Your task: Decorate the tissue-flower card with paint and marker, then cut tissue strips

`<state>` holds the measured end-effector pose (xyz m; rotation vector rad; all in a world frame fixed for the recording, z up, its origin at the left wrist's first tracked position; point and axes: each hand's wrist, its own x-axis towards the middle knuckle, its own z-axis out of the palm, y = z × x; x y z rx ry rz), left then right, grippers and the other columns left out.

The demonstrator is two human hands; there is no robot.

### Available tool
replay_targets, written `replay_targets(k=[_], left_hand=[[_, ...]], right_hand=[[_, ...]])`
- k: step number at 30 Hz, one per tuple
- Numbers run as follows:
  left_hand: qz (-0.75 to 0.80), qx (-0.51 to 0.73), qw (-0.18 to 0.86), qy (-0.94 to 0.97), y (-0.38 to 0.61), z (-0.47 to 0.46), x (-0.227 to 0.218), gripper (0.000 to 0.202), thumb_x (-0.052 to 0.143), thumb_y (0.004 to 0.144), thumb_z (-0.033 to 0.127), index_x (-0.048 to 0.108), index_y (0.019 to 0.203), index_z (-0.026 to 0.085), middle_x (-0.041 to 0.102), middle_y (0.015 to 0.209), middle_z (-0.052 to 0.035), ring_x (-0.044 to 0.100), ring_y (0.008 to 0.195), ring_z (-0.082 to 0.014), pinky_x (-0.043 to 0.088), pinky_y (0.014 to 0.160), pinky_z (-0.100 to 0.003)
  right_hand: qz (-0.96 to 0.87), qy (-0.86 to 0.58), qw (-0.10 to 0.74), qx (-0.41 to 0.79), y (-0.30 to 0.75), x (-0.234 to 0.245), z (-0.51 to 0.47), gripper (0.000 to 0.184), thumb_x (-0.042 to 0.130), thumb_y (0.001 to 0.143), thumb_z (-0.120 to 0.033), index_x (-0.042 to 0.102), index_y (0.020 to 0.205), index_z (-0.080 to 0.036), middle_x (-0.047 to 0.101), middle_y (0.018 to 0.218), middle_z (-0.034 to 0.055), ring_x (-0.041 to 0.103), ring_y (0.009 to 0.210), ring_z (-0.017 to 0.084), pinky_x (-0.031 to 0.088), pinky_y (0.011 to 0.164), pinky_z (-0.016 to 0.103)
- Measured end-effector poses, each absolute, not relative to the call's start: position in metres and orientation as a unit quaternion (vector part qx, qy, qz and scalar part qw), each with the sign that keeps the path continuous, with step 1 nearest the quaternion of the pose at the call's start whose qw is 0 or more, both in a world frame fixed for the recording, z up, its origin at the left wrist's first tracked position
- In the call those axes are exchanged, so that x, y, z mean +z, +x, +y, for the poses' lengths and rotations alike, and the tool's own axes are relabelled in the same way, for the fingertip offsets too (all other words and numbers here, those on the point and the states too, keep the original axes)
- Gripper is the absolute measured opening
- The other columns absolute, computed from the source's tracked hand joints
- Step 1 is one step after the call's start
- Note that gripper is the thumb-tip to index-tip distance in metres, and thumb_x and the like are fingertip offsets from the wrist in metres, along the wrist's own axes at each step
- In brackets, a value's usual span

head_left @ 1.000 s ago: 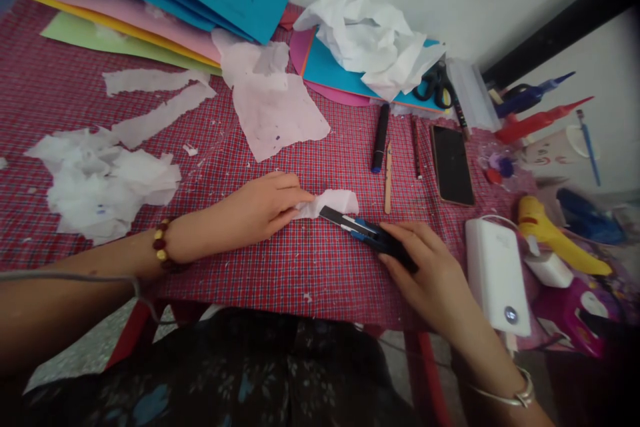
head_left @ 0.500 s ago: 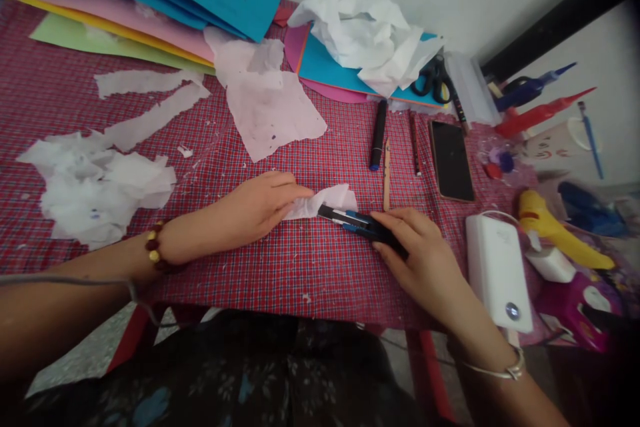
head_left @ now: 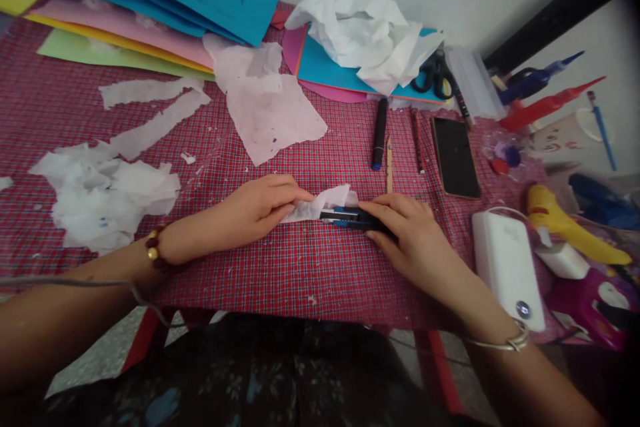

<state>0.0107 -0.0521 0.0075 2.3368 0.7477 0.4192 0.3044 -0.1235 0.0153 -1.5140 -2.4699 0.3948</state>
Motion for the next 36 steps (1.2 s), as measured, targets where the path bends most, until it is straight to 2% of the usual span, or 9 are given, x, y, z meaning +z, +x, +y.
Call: replay_targets(k=[9,13,16,20,22,28,36], left_hand=[[0.289,0.177,0.337,0.878,0.008,-0.052,0.013,0.028,0.044,0.098,0.014,0.065,0.117,0.017,0.066,0.106,-0.0062,0.063,0.094,-0.0154,0.05,0.084,-0.028],[0.278,0.151,0.251,0.915,0.015,-0.043,0.022,0.024,0.048,0.1,0.027,0.067,0.112,0.016,0.066,0.109,-0.009,0.061,0.103,-0.0213,0.047,0.093,-0.036],[0.244,0.122,0.178,0.945,0.029,-0.035,0.024,0.033,0.05,0.101,0.039,0.064,0.12,0.017,0.066,0.12,-0.0114,0.057,0.117,-0.0268,0.039,0.105,-0.045],[0.212,0.103,0.139,0.962,0.045,-0.026,0.013,0.046,0.05,0.099,0.049,0.057,0.134,0.02,0.054,0.145,-0.0138,0.043,0.138,-0.0302,0.022,0.118,-0.052],[0.224,0.103,0.13,0.96,0.049,-0.022,0.004,0.045,0.047,0.101,0.047,0.057,0.136,0.021,0.051,0.149,-0.0131,0.04,0.141,-0.03,0.019,0.119,-0.052],[0.271,0.109,0.09,0.952,0.051,-0.022,-0.012,0.04,0.042,0.104,0.033,0.056,0.138,0.018,0.05,0.152,-0.0103,0.042,0.139,-0.0276,0.023,0.117,-0.049],[0.271,0.108,0.087,0.953,0.052,-0.023,-0.015,0.041,0.046,0.102,0.03,0.053,0.141,0.021,0.048,0.154,-0.0085,0.041,0.14,-0.0281,0.021,0.118,-0.049]], right_hand=[[-0.851,-0.497,0.111,0.125,0.299,0.014,-0.121,0.036,0.055,0.096,-0.02,0.058,0.132,-0.023,0.064,0.121,0.0114,0.06,0.109,0.028,0.045,0.089,0.046],[-0.853,-0.492,0.114,0.127,0.301,0.011,-0.122,0.036,0.055,0.096,-0.021,0.058,0.132,-0.024,0.064,0.121,0.0112,0.061,0.108,0.029,0.046,0.089,0.046],[-0.852,-0.495,0.117,0.126,0.301,0.01,-0.123,0.037,0.055,0.096,-0.022,0.057,0.133,-0.024,0.064,0.121,0.0112,0.061,0.108,0.029,0.047,0.089,0.047],[-0.849,-0.498,0.122,0.124,0.3,0.01,-0.124,0.039,0.056,0.096,-0.022,0.058,0.134,-0.026,0.065,0.119,0.0107,0.061,0.107,0.029,0.048,0.087,0.047],[-0.85,-0.497,0.123,0.124,0.3,0.01,-0.125,0.039,0.055,0.096,-0.022,0.059,0.134,-0.025,0.065,0.119,0.0111,0.062,0.106,0.03,0.048,0.087,0.048],[-0.847,-0.502,0.118,0.128,0.299,0.012,-0.135,0.037,0.055,0.096,-0.023,0.059,0.133,-0.023,0.066,0.116,0.0113,0.062,0.103,0.029,0.048,0.085,0.047],[-0.837,-0.518,0.12,0.129,0.304,0.01,-0.158,0.038,0.055,0.096,-0.024,0.059,0.134,-0.022,0.065,0.111,0.0123,0.062,0.1,0.031,0.049,0.081,0.047]])
